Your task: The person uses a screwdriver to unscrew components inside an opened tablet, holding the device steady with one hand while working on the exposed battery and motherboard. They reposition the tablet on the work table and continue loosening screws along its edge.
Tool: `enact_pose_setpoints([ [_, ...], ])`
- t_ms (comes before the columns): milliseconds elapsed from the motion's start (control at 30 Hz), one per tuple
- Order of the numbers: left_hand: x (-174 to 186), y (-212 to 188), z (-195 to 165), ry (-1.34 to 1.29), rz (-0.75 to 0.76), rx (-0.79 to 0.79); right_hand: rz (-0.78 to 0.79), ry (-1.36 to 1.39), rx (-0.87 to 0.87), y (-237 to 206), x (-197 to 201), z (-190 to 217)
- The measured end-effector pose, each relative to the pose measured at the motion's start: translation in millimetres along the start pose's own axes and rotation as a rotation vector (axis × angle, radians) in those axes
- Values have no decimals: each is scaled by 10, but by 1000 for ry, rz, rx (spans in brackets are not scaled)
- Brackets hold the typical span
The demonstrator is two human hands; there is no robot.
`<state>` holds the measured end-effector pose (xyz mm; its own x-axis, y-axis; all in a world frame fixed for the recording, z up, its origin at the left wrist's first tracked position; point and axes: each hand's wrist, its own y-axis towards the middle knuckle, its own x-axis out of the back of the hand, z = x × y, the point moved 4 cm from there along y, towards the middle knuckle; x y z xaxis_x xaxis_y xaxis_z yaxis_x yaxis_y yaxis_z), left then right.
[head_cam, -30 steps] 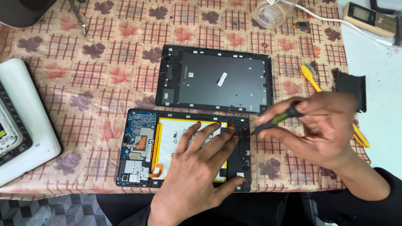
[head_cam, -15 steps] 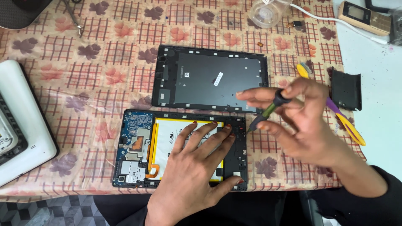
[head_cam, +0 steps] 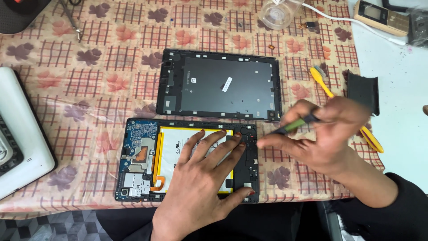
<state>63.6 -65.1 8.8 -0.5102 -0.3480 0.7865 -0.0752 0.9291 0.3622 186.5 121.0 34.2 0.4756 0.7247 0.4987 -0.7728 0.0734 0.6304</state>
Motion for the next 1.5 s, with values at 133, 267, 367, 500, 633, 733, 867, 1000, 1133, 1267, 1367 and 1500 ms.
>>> enact_pose_setpoints([
  [133,0,3,-6,14,-5,-5,-111,-149,56,-213,-54,-126],
  [267,-6,11,-3,3,-4,-2,-182,-210,103,-175,-20,-52],
  [367,-8,7,-11,0,-4,-1,-206,-216,136,-44,-24,36],
  [500,-14,13,-15,19,-9,-4,8,129,-101,-8,1,-9],
  [633,-15,6,-16,-2,-10,-2,-208,-197,86,-95,44,7],
  [733,-13,13,-18,2,-15,-4,-106,-49,-21,-87,31,-63],
  [867,-2,13,-16,11,-19,-11,52,130,-89,-51,56,-97],
  [1000,-16,14,-10,-1,8,5,-85,-27,-5,-119,131,-112],
  [1133,-3,12,-19,11,-17,-5,14,19,23,-223,30,-78],
  [1267,-4,6,-15,1,-9,0,-185,-238,108,-214,-40,5],
  [1367,-11,14,-18,2,-12,-4,-118,-95,16,-156,-17,-43],
  [1500,-9,9,-8,11,-5,2,167,153,-28,-187,65,-126],
])
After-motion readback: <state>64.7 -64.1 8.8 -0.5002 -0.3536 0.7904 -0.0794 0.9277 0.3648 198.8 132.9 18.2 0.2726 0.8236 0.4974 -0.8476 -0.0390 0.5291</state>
